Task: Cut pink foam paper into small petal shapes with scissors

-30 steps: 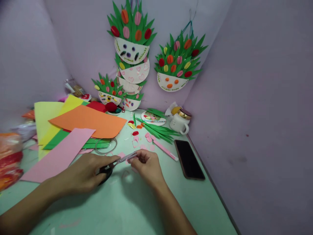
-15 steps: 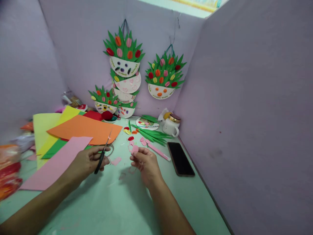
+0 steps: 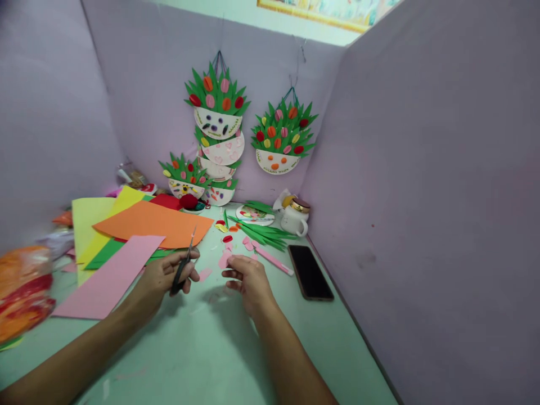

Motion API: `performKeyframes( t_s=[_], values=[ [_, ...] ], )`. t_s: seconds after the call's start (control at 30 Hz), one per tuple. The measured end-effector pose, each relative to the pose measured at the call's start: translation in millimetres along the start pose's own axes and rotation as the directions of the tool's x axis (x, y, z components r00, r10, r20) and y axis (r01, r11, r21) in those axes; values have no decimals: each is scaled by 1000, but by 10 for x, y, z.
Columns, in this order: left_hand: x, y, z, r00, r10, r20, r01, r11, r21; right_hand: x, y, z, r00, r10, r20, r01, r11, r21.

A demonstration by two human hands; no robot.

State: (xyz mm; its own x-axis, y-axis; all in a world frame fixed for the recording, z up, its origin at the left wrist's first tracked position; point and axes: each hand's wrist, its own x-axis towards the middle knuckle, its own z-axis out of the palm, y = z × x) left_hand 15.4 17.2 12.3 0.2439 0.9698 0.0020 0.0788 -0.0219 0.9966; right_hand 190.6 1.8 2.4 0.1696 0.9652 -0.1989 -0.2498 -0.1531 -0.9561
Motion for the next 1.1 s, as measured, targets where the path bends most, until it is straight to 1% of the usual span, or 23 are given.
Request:
performKeyframes(
  t_s=[0.07, 0.13, 0.27, 0.33, 0.37, 0.4, 0.47, 0.53, 0.57, 0.63, 0.67, 0.7, 0.77, 0.87, 0.93, 1.03, 1.1],
  values=[
    [-7, 20, -18, 999, 34, -34, -34, 999, 5, 74, 14, -77, 997, -60, -49, 53, 989, -138],
    [0, 33, -47, 995, 65, -79, -65, 998, 4, 176, 45, -191, 985, -135, -112, 95, 949, -301],
    [46, 38, -121, 986, 88, -143, -90, 996, -12, 336, 141, -407, 939, -286, -191, 119, 791, -600],
    [60, 47, -151, 980, 101, -170, -106, 994, -24, 346, 188, -429, 914, -357, -194, 124, 699, -704],
    [61, 56, -163, 977, 109, -183, -117, 993, -30, 335, 210, -407, 904, -387, -178, 134, 655, -744],
    [59, 67, -172, 974, 119, -195, -129, 991, -37, 321, 229, -365, 900, -411, -148, 152, 612, -776],
    [48, 96, -186, 967, 136, -213, -150, 987, -52, 294, 260, -230, 905, -424, -44, 211, 534, -819],
    [35, 125, -196, 964, 148, -223, -166, 984, -65, 289, 277, -55, 915, -388, 114, 300, 462, -835],
    [30, 138, -201, 963, 152, -223, -172, 983, -71, 299, 278, 34, 911, -358, 206, 354, 422, -835],
    [22, 158, -210, 962, 163, -218, -184, 980, -78, 339, 259, 191, 880, -282, 383, 465, 340, -818],
    [19, 165, -214, 962, 169, -214, -190, 979, -80, 366, 241, 253, 860, -240, 451, 508, 303, -806],
    [16, 169, -218, 962, 177, -208, -197, 977, -82, 398, 220, 303, 842, -198, 502, 539, 271, -797],
    [9, 174, -227, 962, 191, -196, -211, 974, -86, 466, 170, 366, 820, -122, 560, 572, 222, -790],
    [0, 173, -243, 962, 203, -180, -222, 971, -93, 571, 99, 400, 813, -27, 582, 576, 186, -796],
    [1, 167, -253, 964, 202, -172, -220, 971, -96, 632, 66, 398, 815, 27, 579, 564, 195, -802],
    [15, 151, -258, 968, 193, -160, -210, 973, -97, 688, 56, 360, 821, 67, 567, 532, 270, -802],
    [28, 137, -250, 971, 184, -152, -199, 976, -92, 691, 78, 305, 835, 45, 549, 502, 349, -791]
  ],
)
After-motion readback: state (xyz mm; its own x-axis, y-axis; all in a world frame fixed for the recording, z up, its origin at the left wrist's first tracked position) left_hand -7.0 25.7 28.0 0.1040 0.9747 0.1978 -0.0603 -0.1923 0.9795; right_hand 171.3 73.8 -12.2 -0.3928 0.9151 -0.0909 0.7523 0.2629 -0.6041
